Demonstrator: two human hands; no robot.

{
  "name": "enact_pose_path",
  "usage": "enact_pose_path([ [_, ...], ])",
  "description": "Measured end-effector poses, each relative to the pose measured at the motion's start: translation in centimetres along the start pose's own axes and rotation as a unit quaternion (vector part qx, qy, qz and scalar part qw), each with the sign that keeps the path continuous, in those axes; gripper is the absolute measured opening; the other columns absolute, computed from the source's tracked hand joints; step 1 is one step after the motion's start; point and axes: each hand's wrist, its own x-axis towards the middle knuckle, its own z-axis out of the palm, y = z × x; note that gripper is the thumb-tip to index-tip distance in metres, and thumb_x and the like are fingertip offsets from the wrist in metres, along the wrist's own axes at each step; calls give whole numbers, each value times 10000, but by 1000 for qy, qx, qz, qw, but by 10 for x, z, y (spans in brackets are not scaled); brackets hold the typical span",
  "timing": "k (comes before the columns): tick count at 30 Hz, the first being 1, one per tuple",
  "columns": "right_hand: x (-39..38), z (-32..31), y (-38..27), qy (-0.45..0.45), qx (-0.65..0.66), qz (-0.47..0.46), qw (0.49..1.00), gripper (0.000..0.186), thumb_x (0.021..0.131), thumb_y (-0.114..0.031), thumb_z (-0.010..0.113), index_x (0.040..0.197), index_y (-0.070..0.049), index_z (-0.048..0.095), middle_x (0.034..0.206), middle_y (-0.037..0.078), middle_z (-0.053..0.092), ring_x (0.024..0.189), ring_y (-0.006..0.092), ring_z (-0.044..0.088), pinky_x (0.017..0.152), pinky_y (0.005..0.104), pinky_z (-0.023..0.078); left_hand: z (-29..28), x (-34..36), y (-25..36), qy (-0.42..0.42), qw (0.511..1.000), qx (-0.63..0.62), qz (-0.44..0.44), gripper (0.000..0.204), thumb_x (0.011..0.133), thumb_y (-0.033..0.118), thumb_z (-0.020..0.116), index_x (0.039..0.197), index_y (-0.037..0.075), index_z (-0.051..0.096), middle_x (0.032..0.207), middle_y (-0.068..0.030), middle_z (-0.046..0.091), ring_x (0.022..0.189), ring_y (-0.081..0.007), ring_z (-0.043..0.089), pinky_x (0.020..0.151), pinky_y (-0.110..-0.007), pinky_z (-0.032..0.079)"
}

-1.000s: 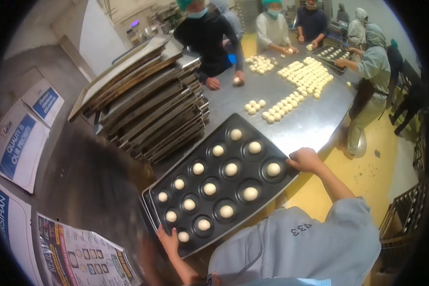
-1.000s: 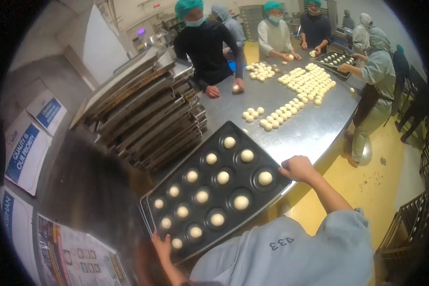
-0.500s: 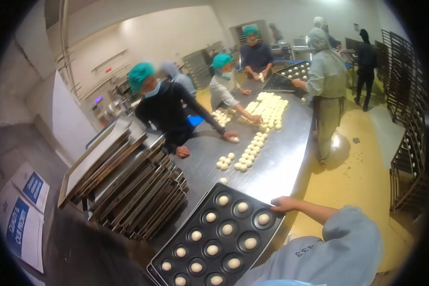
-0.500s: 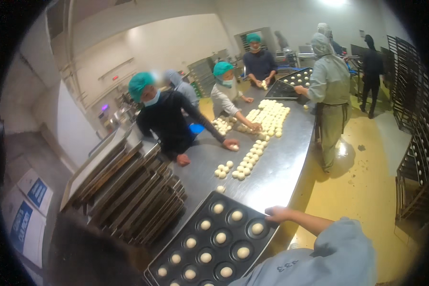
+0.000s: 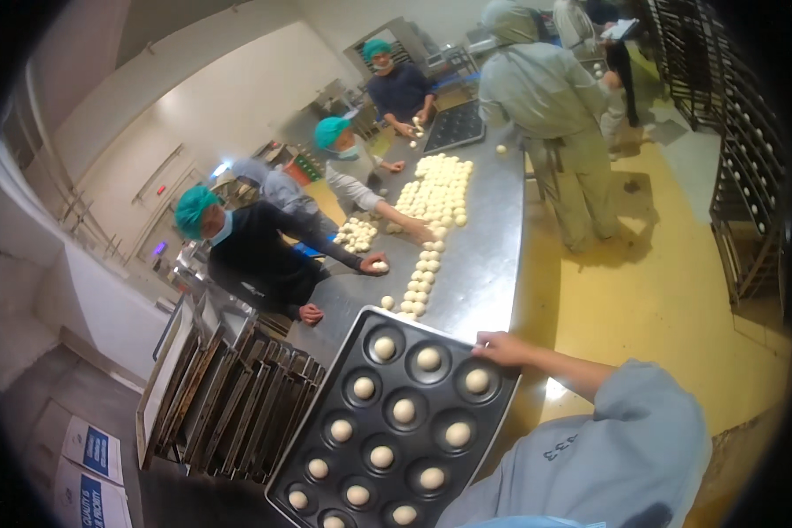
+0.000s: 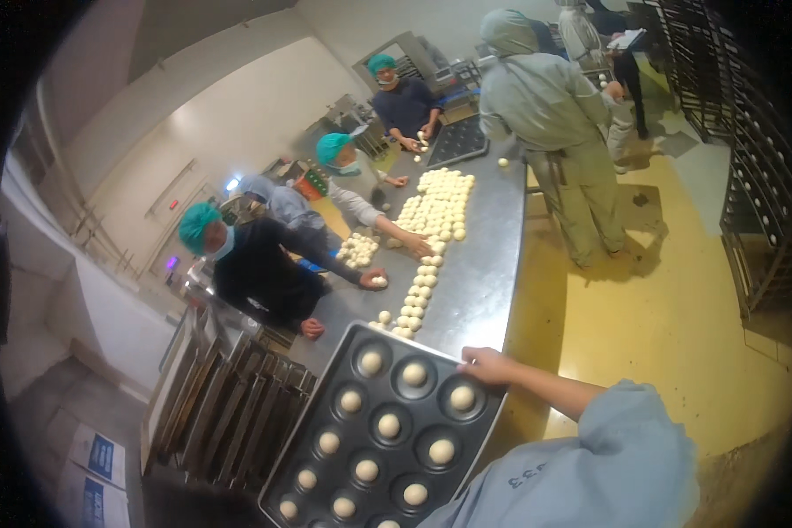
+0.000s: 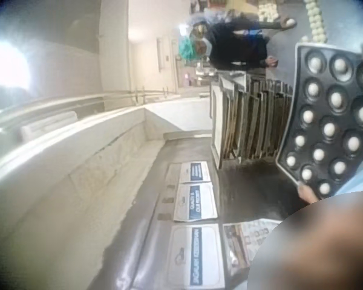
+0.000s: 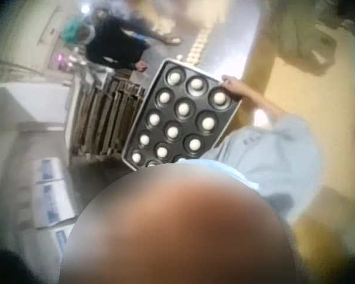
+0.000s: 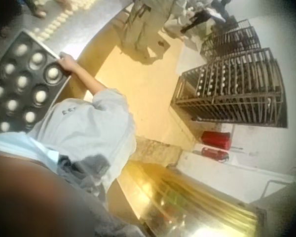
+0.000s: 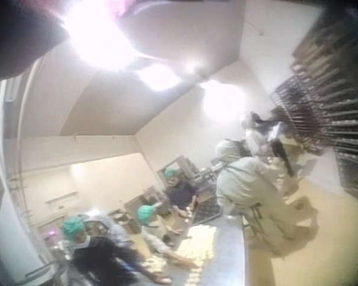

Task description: The person places dough balls into a muffin tin, rolls more dough balls by hand on a stainless steel table, and slides a tray into a cooling rack.

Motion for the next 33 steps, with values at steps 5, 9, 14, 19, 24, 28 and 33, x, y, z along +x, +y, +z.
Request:
enact_pose_path([
  [5, -112, -142, 41, 132, 73, 109, 983, 333, 971, -385, 678, 943, -64, 592, 791, 90, 613, 741, 204, 574, 679, 352, 475, -23, -14, 218, -85, 977, -185, -70, 462, 1028, 382, 572, 1191, -34, 690, 1173, -237, 697, 1086, -352, 643, 982, -418, 492],
  [9, -216, -237, 92, 256, 3, 212, 943, 357, 914, -376, 739, 917, -60, 573, 808, 109, 630, 761, 223, 591, 690, 373, 486, 16, -46, 377, -252, 932, -259, 22, 465, 1031, 391, 589, 1132, -61, 630, 1064, -178, 674, 951, -253, 606, 859, -381, 486],
  [14, -342, -313, 147, 390, -88, 282, 872, 335, 909, -324, 725, 940, -36, 556, 839, 188, 649, 769, 327, 623, 706, 436, 496, 133, -118, 552, -390, 853, -307, 161, 413, 1019, 380, 622, 923, -21, 594, 847, -130, 635, 749, -202, 569, 681, -349, 452],
  [19, -430, -360, 166, 507, -104, 342, 784, 280, 933, -274, 685, 971, -24, 565, 870, 212, 652, 805, 364, 636, 720, 453, 494, 217, -208, 708, -475, 767, -337, 268, 466, 1007, 370, 654, 714, 20, 558, 631, -81, 595, 547, -151, 532, 502, -317, 417],
  [24, -464, -353, 145, 600, -120, 413, 674, 251, 920, -240, 701, 934, -24, 574, 850, 216, 642, 800, 369, 636, 711, 449, 490, 254, -264, 872, -478, 693, -291, 455, 402, 951, 260, 657, 1023, -133, 620, 972, -329, 675, 912, -480, 645, 824, -508, 492],
  [28, -425, -337, 117, 637, -119, 495, 579, 259, 907, -229, 716, 924, -15, 572, 825, 215, 632, 778, 374, 632, 707, 449, 490, 271, -286, 987, -544, 618, -281, 494, 426, 946, 284, 663, 1028, -133, 637, 884, -305, 684, 841, -475, 647, 798, -498, 498],
  [33, -431, -318, 168, 686, -107, 526, 491, 283, 910, -235, 717, 989, -1, 577, 876, 221, 638, 818, 384, 639, 737, 463, 497, 288, -380, 1074, -540, 526, -329, 569, 506, 926, 365, 643, 1093, -112, 654, 1005, -328, 692, 971, -501, 655, 850, -514, 503],
])
